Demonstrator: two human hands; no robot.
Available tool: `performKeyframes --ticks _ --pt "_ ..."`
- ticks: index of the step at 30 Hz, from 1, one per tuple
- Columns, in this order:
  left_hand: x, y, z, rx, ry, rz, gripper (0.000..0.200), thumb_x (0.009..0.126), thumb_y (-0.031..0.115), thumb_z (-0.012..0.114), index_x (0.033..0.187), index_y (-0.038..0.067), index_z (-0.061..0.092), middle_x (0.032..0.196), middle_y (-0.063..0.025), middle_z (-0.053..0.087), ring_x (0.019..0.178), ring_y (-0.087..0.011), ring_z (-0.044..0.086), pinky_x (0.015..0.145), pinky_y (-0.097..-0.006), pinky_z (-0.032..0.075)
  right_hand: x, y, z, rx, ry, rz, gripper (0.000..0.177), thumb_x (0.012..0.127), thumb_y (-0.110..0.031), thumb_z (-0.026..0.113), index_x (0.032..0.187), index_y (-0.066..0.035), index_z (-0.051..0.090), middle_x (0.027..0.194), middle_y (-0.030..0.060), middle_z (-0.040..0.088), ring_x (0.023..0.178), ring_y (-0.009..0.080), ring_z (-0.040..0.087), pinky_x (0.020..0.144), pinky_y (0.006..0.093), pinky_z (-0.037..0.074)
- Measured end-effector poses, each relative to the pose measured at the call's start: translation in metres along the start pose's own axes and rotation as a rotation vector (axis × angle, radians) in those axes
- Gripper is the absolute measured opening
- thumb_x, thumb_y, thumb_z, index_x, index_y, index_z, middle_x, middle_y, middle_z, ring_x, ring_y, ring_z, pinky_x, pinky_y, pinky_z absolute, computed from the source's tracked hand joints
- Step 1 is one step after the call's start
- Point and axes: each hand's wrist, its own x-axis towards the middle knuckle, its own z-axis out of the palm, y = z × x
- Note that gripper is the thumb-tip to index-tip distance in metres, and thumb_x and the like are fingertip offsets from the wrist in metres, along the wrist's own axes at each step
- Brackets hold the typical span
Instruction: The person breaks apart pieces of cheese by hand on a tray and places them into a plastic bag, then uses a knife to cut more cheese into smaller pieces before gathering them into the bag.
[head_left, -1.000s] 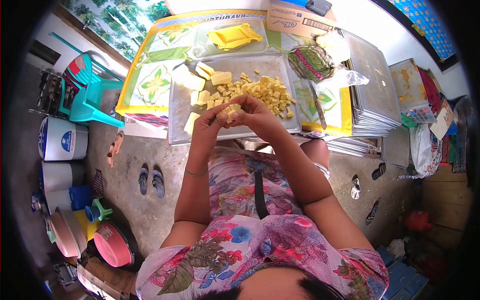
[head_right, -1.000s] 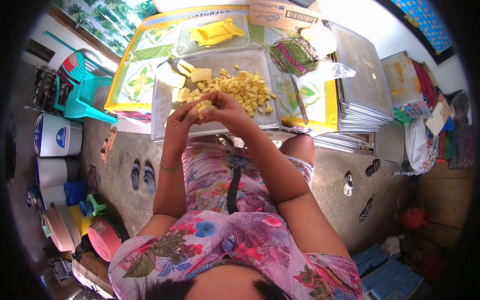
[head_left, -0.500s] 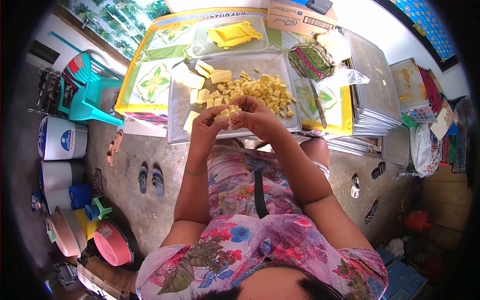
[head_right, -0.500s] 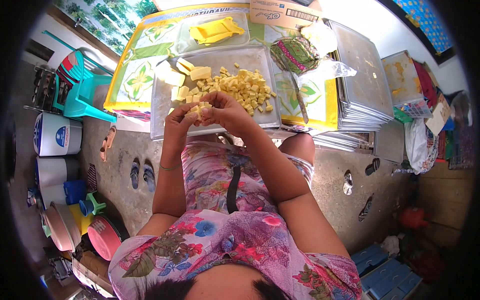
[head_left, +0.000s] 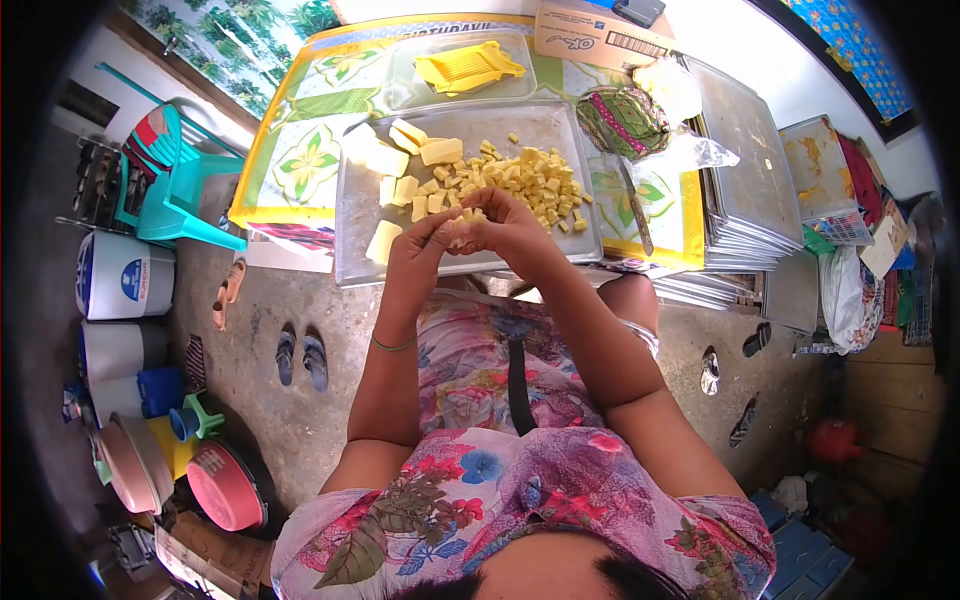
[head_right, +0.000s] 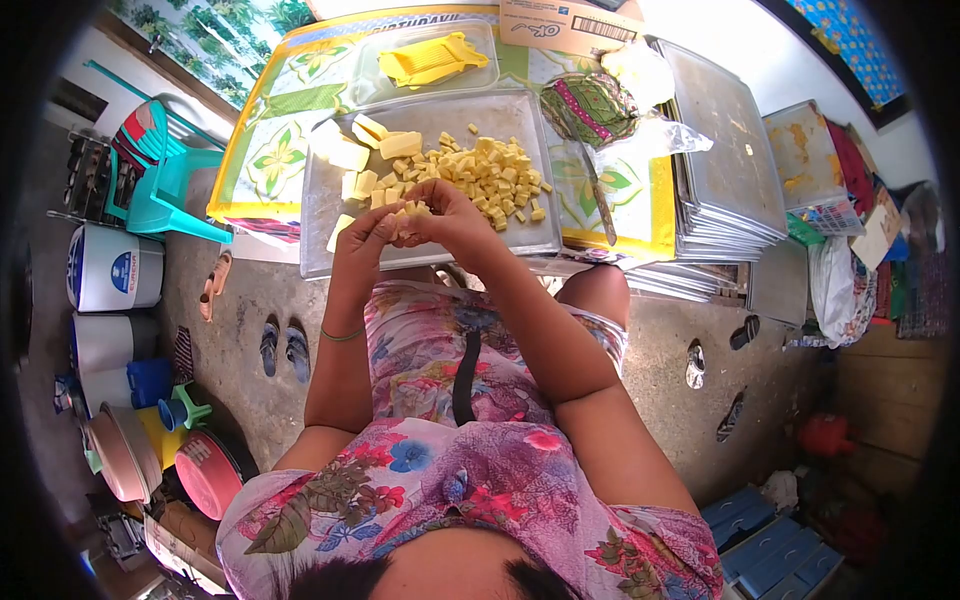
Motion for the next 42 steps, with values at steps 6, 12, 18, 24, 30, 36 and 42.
performKeyframes --ticks 6,12,18,24,30,36,42 --pt "0.001 -0.007 -0.004 -0.02 -0.007 0.004 0.023 0.091 0.013 0.056 0.107 -0.003 0.063 0.08 -0.0024 0.061 0.071 -0.0082 0.053 0.066 -0.0215 0.045 0.0 0.003 -0.004 0.141 -0.035 0.063 0.026 0.084 -0.009 0.064 0.105 -0.002 0.05 0.096 0.0081 0.058 0.078 0.0199 0.065 0.067 0.0308 0.054" --pt "0.004 -0.009 -0.005 0.071 0.034 0.008 0.023 0.09 0.013 0.058 0.105 -0.003 0.063 0.08 -0.003 0.06 0.069 -0.008 0.054 0.064 -0.0213 0.045 0.001 0.003 -0.001 0.231 0.018 0.111 0.024 0.087 -0.014 0.063 0.105 -0.002 0.051 0.097 0.0071 0.058 0.079 0.0184 0.064 0.067 0.0315 0.054" --pt "0.01 -0.012 -0.004 0.07 0.027 0.031 0.02 0.087 0.012 0.06 0.1 -0.003 0.06 0.081 -0.0035 0.061 0.069 -0.0079 0.054 0.062 -0.0213 0.045 0.006 0.011 -0.006 0.201 0.034 0.092 0.025 0.085 -0.009 0.063 0.105 -0.002 0.051 0.095 0.0075 0.058 0.076 0.0172 0.062 0.07 0.0325 0.055" --pt "0.013 -0.019 -0.007 -0.064 0.005 0.006 0.018 0.087 0.009 0.058 0.1 -0.004 0.06 0.081 -0.0035 0.061 0.07 -0.0084 0.055 0.065 -0.0214 0.045 0.004 0.005 -0.008 0.341 0.043 0.159 0.023 0.087 -0.011 0.059 0.107 -0.003 0.051 0.094 0.0089 0.059 0.074 0.0205 0.063 0.074 0.0361 0.057" --pt "0.019 -0.017 -0.006 -0.146 0.029 -0.017 0.02 0.087 0.01 0.058 0.1 -0.004 0.062 0.081 -0.0038 0.061 0.072 -0.0091 0.054 0.066 -0.0222 0.045 0.008 0.006 -0.011 0.379 0.087 0.126 0.021 0.09 -0.014 0.053 0.108 -0.003 0.052 0.098 0.0122 0.058 0.081 0.0235 0.062 0.074 0.0382 0.057" --pt "0.057 -0.034 -0.003 0.184 0.128 0.011 0.025 0.086 0.02 0.063 0.097 -0.003 0.063 0.075 -0.0033 0.061 0.065 -0.0093 0.053 0.058 -0.0231 0.044 0.038 0.011 -0.028 0.22 0.173 0.158 0.02 0.091 -0.016 0.052 0.107 -0.004 0.052 0.102 0.0094 0.057 0.089 0.0205 0.059 0.075 0.0383 0.056" --pt "0.098 -0.048 -0.012 0.251 0.08 -0.126 0.033 0.089 0.027 0.062 0.105 -0.001 0.062 0.083 -0.0028 0.062 0.066 -0.0088 0.055 0.062 -0.0224 0.046 0.06 0.0 -0.033 -0.173 0.253 0.024 0.022 0.09 -0.018 0.054 0.106 -0.003 0.058 0.097 0.0054 0.059 0.09 0.014 0.056 0.073 0.0296 0.05"
